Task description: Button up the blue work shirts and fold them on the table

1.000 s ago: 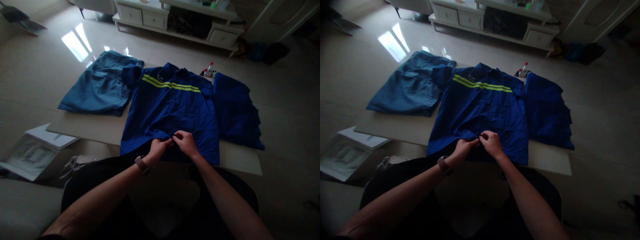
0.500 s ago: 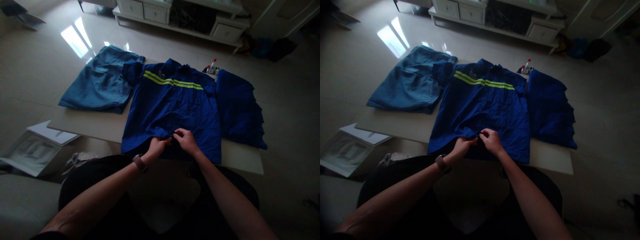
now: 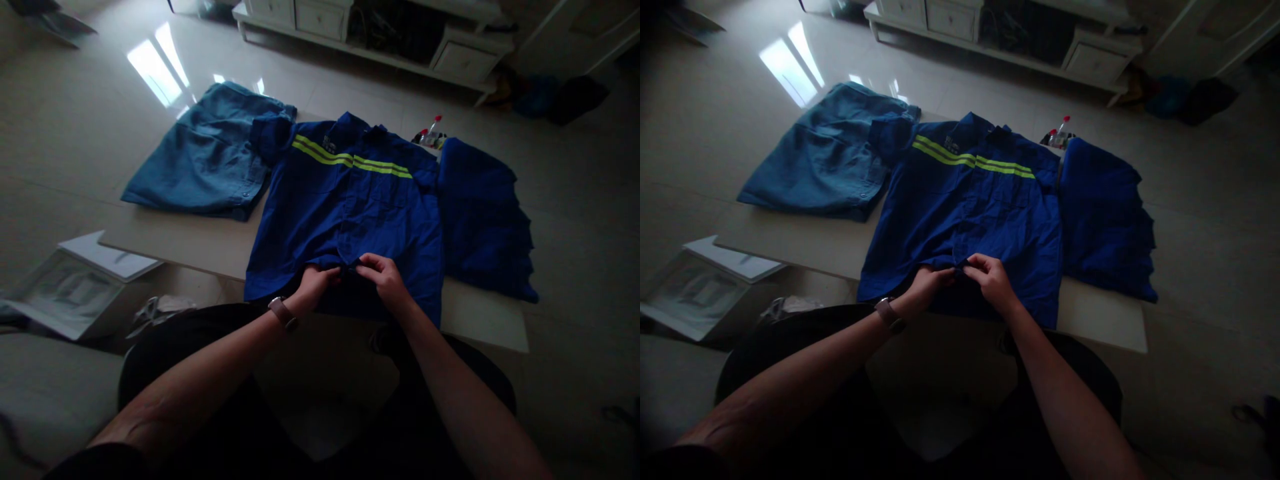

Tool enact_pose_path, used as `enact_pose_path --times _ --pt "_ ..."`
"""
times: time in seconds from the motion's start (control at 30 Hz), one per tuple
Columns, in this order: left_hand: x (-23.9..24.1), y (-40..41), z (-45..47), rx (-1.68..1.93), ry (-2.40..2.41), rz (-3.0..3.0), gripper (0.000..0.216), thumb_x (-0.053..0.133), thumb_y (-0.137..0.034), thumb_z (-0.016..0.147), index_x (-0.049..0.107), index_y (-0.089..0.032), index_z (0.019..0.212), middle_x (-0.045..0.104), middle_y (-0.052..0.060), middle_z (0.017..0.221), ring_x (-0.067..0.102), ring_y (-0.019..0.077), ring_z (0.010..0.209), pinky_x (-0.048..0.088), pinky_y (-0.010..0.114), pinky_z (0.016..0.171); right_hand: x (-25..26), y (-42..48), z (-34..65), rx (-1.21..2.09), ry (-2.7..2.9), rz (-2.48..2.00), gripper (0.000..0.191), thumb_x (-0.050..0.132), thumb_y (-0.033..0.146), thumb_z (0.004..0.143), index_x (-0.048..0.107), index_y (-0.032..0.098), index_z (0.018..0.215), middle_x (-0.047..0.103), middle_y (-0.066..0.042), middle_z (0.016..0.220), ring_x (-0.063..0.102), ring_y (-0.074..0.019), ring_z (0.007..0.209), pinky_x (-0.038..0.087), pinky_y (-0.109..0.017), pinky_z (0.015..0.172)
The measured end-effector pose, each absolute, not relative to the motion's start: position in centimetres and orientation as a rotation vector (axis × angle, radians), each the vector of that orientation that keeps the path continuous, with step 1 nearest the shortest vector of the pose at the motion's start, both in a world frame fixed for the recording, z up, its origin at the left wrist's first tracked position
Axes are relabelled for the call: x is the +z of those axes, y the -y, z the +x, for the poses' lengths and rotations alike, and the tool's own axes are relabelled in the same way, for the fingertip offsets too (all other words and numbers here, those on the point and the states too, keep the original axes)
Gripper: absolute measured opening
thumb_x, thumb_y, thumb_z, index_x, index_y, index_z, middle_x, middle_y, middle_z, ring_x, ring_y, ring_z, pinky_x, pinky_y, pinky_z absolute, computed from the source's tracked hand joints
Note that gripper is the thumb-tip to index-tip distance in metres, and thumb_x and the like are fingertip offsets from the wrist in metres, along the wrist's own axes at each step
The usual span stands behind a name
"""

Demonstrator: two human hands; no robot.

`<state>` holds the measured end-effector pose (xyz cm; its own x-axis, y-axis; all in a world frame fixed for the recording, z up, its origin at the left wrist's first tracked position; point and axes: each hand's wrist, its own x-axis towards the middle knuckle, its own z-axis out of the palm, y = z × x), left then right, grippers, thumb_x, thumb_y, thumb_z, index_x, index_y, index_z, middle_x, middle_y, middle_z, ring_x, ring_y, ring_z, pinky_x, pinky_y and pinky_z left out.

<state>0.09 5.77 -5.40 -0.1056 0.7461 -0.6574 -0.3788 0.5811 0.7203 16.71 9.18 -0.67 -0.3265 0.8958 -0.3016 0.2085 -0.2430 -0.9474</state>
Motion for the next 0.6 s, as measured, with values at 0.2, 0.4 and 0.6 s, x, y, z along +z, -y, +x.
enact_pose_path --times 0.2,0.4,0.6 --pt "-5.8 -1.6 2.6 0.825 -1.341 0.026 0.01 0.066 -0.011 0.087 0.065 -0.011 0.077 0.069 0.008 0.063 0.068 0.015 0.057 0.051 0.024 0.062 -0.4 -10.9 19.9 1.255 1.252 -1.494 0.013 0.052 0.037 0.079 0.049 0.024 0.077 0.051 0.002 0.07 0.05 -0.0166 0.068 0.044 -0.027 0.066" --pt "-6.8 2.0 4.5 0.735 -1.273 -0.011 0.029 0.064 -0.017 0.096 0.065 -0.009 0.068 0.07 0.011 0.068 0.063 0.0112 0.055 0.048 0.023 0.06 -2.2 -12.9 22.9 0.401 1.698 -1.928 0.003 0.054 0.026 0.078 0.052 0.024 0.079 0.063 -0.008 0.092 0.057 -0.0274 0.093 0.044 -0.04 0.087" --pt "-6.5 2.0 4.8 0.748 -1.298 0.033 0.029 0.067 -0.02 0.095 0.065 -0.008 0.069 0.073 0.011 0.075 0.063 0.0099 0.053 0.046 0.022 0.057 -3.1 -10.6 19.2 0.34 2.303 -1.555 0.031 0.064 0.033 0.091 0.064 0.02 0.119 0.068 -0.016 0.13 0.054 -0.033 0.128 0.031 -0.05 0.108"
